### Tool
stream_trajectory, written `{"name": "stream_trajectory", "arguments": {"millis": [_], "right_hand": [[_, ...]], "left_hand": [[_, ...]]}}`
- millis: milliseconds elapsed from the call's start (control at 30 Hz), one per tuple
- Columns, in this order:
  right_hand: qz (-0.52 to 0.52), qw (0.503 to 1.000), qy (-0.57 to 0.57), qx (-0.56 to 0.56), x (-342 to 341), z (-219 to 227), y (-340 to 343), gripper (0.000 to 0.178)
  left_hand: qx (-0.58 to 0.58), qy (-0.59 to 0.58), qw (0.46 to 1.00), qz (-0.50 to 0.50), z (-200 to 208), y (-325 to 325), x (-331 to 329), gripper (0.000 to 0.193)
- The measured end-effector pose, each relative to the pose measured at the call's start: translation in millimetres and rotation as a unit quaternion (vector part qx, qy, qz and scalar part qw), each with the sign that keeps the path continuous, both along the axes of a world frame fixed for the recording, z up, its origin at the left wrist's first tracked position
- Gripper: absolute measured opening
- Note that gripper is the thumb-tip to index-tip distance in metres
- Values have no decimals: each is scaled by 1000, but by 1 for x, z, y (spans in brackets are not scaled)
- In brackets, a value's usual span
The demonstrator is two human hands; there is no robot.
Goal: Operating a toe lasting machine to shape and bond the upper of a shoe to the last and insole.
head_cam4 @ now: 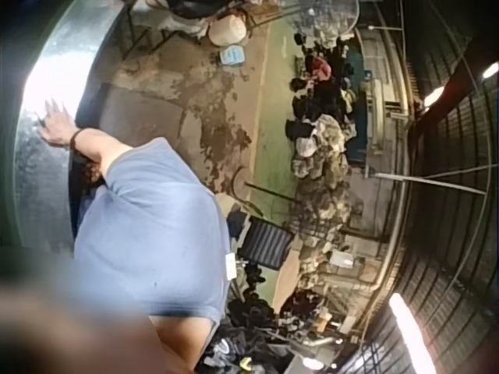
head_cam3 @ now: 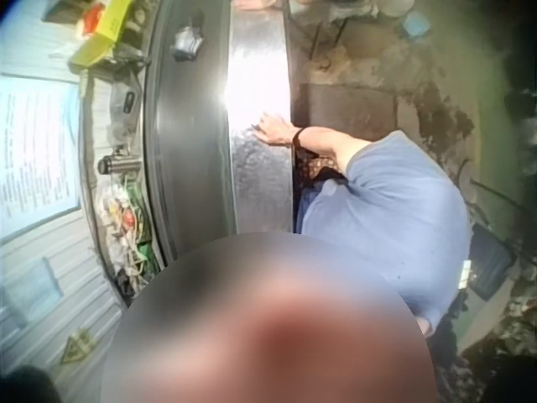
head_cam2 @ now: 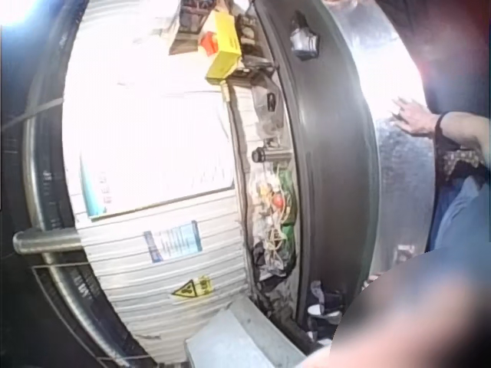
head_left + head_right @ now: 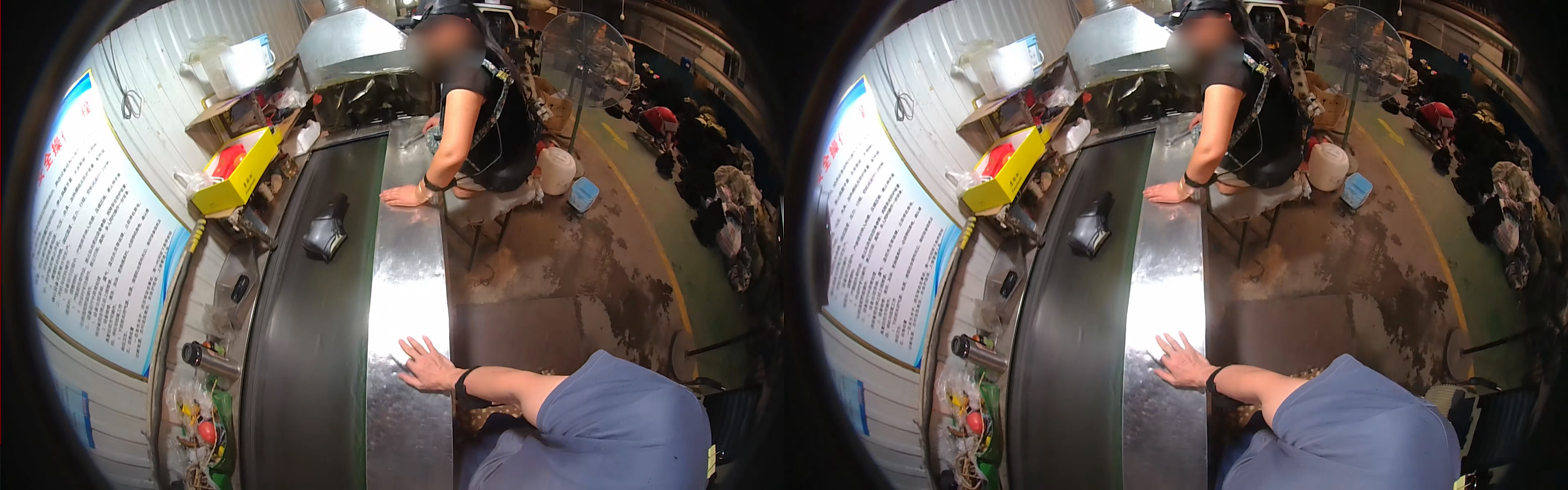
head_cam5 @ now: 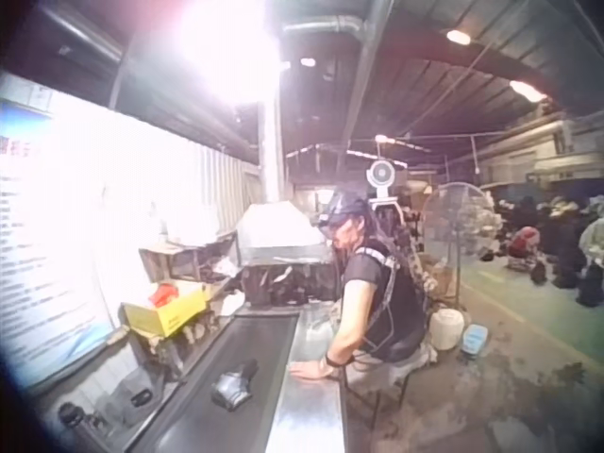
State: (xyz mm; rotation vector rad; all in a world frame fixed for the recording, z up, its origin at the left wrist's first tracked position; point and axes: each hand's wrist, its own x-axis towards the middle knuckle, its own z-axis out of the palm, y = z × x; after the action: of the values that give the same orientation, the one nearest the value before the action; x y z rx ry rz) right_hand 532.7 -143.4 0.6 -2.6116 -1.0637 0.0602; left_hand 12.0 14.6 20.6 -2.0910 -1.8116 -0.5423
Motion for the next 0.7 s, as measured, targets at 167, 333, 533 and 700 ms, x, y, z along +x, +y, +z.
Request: {"name": "stream_trajectory", "arguments": {"millis": [167, 333, 533, 700], "right_hand": [[16, 1000, 4, -22, 7, 11, 0, 59], [4, 997, -50, 57, 5, -3, -4, 60], [12, 999, -23, 22, -4, -7, -2, 59], [4, 998, -44, 45, 1, -4, -4, 59]], "left_hand": [[-6, 21, 999, 26, -38, 10, -38, 37], [17, 8, 999, 35, -66, 20, -60, 37], [22, -23, 998, 46, -6, -6, -13, 37], [25, -33, 998, 50, -11, -2, -15, 36]]}}
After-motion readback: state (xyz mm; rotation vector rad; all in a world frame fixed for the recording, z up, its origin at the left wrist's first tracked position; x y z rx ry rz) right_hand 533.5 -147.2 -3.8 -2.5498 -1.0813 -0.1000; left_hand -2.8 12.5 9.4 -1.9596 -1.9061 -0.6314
